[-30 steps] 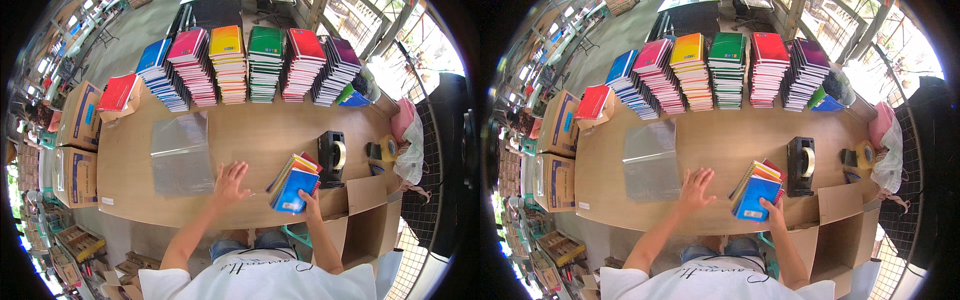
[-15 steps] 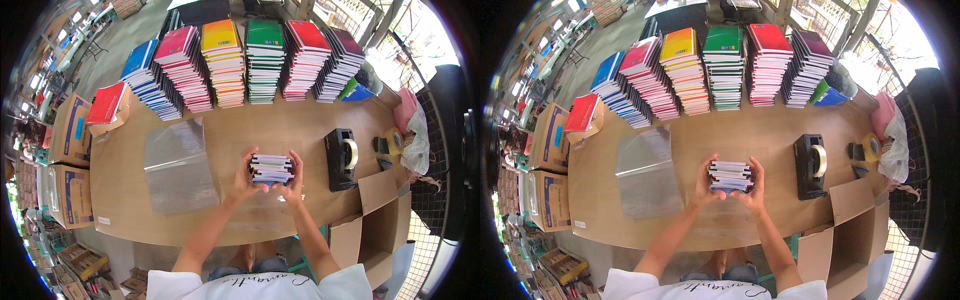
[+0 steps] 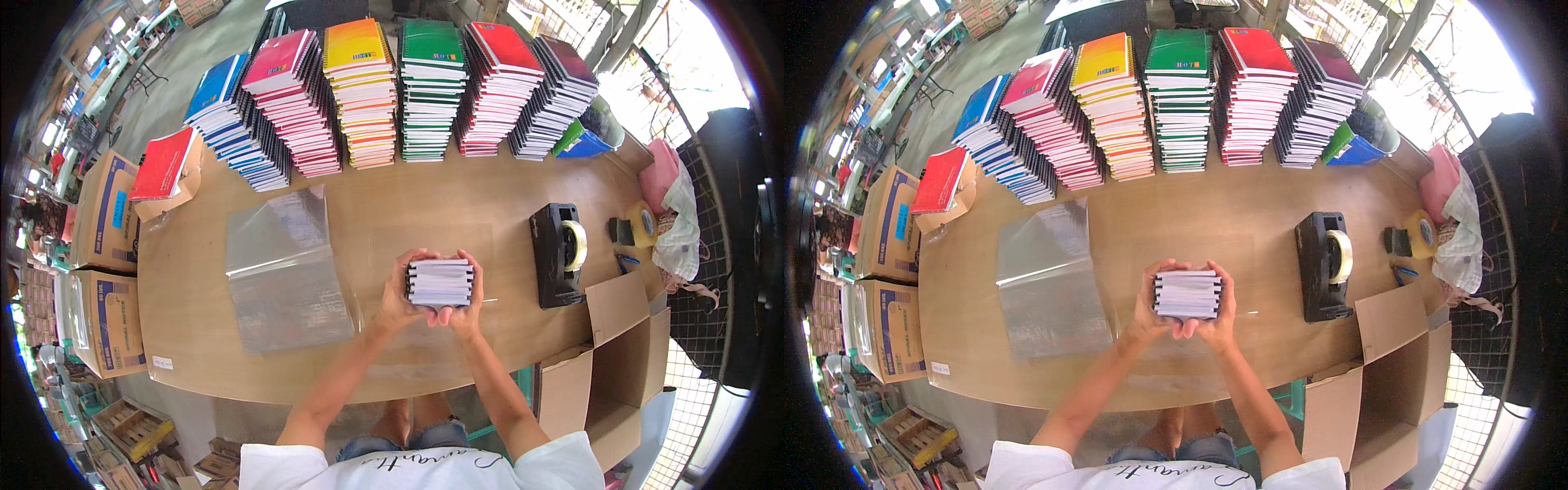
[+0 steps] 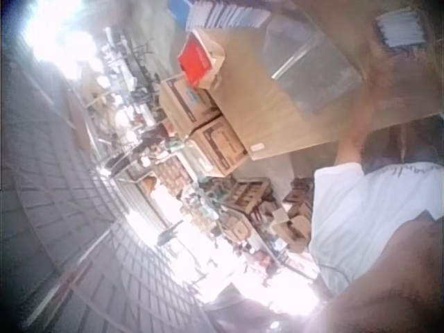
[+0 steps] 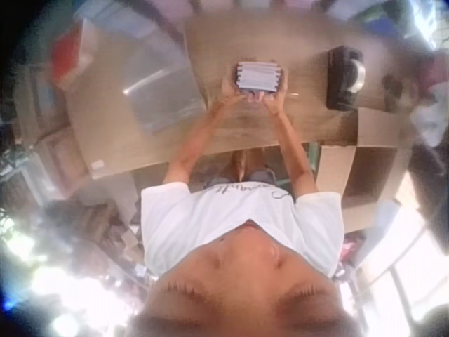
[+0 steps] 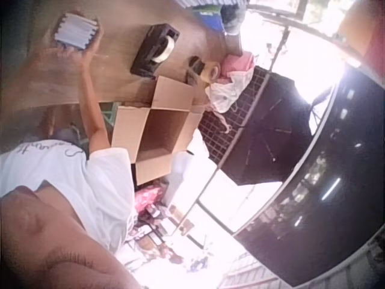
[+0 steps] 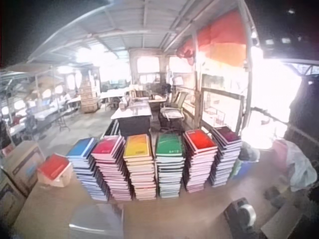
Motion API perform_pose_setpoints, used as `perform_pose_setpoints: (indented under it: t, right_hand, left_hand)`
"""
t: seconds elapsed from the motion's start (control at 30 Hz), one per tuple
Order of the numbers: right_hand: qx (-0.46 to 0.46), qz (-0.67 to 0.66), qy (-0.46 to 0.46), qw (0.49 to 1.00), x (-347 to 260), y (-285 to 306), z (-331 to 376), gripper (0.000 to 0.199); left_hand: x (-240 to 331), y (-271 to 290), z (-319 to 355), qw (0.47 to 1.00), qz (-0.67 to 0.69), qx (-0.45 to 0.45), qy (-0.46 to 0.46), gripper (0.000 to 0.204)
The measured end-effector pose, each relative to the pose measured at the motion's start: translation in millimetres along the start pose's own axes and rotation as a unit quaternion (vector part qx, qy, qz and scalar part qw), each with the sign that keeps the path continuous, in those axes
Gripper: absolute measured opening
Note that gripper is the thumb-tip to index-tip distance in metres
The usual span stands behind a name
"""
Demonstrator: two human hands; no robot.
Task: The person prepares a plastic bag on a table and stacks several small colorful notebooks. They place the stack into the plastic bag, seal it with tape, and put the packaged notebooks into a cardboard box.
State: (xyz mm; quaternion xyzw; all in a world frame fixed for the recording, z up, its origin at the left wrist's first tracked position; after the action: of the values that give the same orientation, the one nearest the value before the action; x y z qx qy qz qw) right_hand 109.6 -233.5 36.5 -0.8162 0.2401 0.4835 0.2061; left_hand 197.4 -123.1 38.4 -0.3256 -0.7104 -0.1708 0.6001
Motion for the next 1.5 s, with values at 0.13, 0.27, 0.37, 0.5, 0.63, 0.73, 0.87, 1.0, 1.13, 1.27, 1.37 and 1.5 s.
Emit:
perform_pose_setpoints:
  t: [0.13, 0.27, 0.37, 0.5, 0.63, 0.73, 0.87, 1.0, 1.13, 1.27, 1.37, 1.5]
  right_hand:
    - [0.022, -0.012, 0.02, 0.999, 4.2, -3.4, -4.6, 0.105]
    - [0.045, 0.038, -0.002, 0.998, 18.5, 8.0, 5.5, 0.096]
    - [0.069, 0.073, 0.012, 0.995, -7.3, 17.4, -4.9, 0.087]
    - [-0.186, 0.083, -0.188, 0.961, -24.0, 15.0, -52.2, 0.08]
    - [-0.428, 0.301, -0.18, 0.833, -14.0, -31.9, -61.0, 0.077]
    - [-0.504, 0.339, -0.193, 0.771, 9.6, -58.3, -55.7, 0.08]
    - [-0.55, 0.359, -0.21, 0.725, 25.8, -77.4, -47.9, 0.08]
    - [-0.566, 0.358, -0.197, 0.716, 30.1, -86.3, -41.2, 0.08]
    - [-0.595, 0.372, -0.203, 0.683, 36.1, -89.9, -37.5, 0.081]
    - [-0.59, 0.38, -0.179, 0.689, 38.3, -90.4, -34.6, 0.083]
    - [-0.578, 0.435, -0.111, 0.682, 32.7, -88.1, -39.1, 0.081]
    - [-0.477, 0.461, 0.064, 0.746, -16.9, -78.9, -58.1, 0.074]
  left_hand:
    - [-0.2, 0.5, -2.0, 0.999, -0.047, -0.006, 0.008, 0.088]
    - [-16.0, 2.1, -0.1, 0.992, -0.105, -0.014, 0.064, 0.089]
    - [27.7, 10.5, 1.8, 0.982, -0.164, 0.01, 0.093, 0.086]
    - [59.7, 12.2, 83.0, 0.869, -0.481, 0.016, 0.116, 0.076]
    - [39.2, 10.6, 129.2, 0.789, -0.59, -0.045, 0.167, 0.067]
    - [38.5, 13.5, 137.3, 0.808, -0.568, -0.034, 0.156, 0.064]
    - [40.5, 15.5, 142.0, 0.811, -0.564, -0.018, 0.157, 0.061]
    - [38.9, 16.8, 146.5, 0.813, -0.561, -0.01, 0.154, 0.061]
    - [37.6, 18.3, 147.9, 0.815, -0.558, -0.013, 0.157, 0.06]
    - [37.1, 17.9, 148.6, 0.815, -0.556, -0.016, 0.161, 0.06]
    - [39.3, 15.5, 148.2, 0.814, -0.557, -0.019, 0.163, 0.06]
    - [49.3, 22.1, 140.2, 0.897, -0.406, 0.043, 0.171, 0.062]
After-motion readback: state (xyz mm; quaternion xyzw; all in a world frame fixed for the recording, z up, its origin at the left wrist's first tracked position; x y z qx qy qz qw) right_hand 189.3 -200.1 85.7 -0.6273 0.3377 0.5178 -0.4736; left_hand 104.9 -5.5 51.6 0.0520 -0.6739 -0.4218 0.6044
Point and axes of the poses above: each hand's wrist, its own z-axis away from the middle knuckle, its own y-axis out of the back of the hand, x = y × z, the point moved 9 cm from there along -z, towards the middle knuckle, and after that the axes turned 9 degrees about y, right-handed, at the moved point
